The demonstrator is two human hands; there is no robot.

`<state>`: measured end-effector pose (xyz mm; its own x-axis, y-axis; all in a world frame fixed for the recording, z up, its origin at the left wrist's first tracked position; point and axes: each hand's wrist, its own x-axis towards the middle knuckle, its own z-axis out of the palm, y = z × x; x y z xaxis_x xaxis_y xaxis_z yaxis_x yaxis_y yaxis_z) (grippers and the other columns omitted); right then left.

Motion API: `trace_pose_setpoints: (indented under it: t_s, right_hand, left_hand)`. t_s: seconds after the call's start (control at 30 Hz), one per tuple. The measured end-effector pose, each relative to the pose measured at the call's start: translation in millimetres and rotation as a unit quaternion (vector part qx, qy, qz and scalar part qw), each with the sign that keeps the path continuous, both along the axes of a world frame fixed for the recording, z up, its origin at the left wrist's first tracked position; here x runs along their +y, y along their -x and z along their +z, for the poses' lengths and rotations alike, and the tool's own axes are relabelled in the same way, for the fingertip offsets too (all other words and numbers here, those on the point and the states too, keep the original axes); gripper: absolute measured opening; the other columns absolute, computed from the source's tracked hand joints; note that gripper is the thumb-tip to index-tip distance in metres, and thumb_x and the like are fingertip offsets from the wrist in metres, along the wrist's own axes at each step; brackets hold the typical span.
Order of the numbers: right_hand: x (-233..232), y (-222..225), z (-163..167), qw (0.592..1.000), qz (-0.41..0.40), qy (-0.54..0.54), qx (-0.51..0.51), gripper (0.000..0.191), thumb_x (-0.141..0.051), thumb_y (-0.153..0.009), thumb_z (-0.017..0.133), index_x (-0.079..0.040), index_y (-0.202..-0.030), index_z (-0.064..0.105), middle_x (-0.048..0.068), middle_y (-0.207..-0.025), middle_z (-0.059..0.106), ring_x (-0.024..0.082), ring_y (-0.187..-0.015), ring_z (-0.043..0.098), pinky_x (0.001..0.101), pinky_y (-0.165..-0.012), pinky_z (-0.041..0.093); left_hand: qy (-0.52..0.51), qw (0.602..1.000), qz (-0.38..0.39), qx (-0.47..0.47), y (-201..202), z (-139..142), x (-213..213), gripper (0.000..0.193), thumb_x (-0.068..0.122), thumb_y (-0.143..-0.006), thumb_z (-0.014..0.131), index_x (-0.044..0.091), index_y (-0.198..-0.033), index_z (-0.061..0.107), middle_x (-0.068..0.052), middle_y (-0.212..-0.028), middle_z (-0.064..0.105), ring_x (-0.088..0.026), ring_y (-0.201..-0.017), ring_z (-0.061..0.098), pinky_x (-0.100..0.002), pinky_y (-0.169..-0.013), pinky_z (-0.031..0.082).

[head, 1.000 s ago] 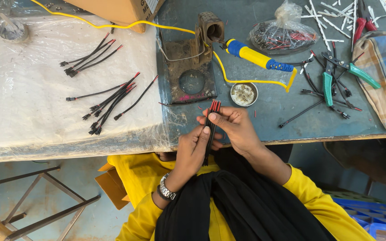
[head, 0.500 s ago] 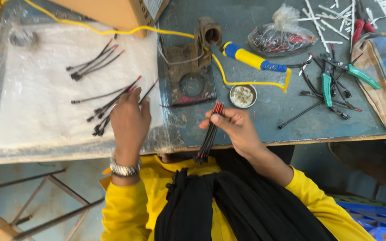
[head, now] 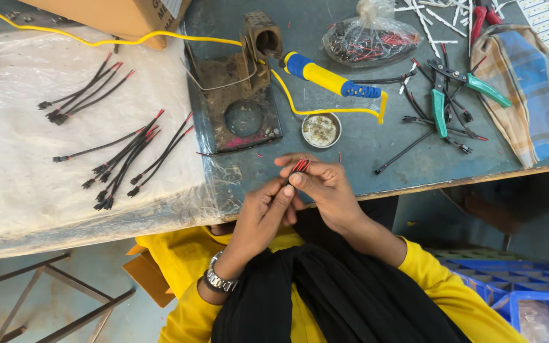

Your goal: The person applies flux to the exposed ends of several black wires with red conductors, then uses a soldering iron to tin the wire ends. They repeat this process for multiple wires, handling them one at a time and occasionally bundling them together.

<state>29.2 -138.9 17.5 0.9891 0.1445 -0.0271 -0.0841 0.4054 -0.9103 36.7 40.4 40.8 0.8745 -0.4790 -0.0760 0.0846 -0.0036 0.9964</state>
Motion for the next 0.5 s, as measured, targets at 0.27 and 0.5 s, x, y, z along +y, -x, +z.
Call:
trace_pose_setpoints:
  t_s: [0.27,0.5]
  right_hand:
    - [-5.4,7.9,4.0,0.995,0.059,0.052,-0.055,0.022,-0.013,-0.101,0.069,0.002,-0.116,0.073,0.016,-0.13,0.066,0.021,-0.122,0.064,0.0349,-0.106,0.053]
    - [-47.6,-19.6,36.5,0.76,-0.184,0.575,-0.241,0.058,-0.028,-0.081,0.087,-0.007,-0.128,0.063,0.013,-0.133,0.066,0.034,-0.124,0.058,0.0468,-0.104,0.041]
  left_hand:
    - [-0.122,0.973,0.062,-0.185,17.8,-4.1,7.5,0.026,0.021,-0.109,0.055,-0.001,-0.099,0.063,-0.006,-0.072,0.058,-0.01,-0.06,0.051,-0.029,-0.057,0.043]
    - [-0.193,0.969,0.138,-0.064,14.4,11.3,31.6,0.029,0.024,-0.106,0.053,0.002,-0.106,0.072,0.001,-0.059,0.049,-0.007,-0.054,0.046,-0.028,-0.049,0.038]
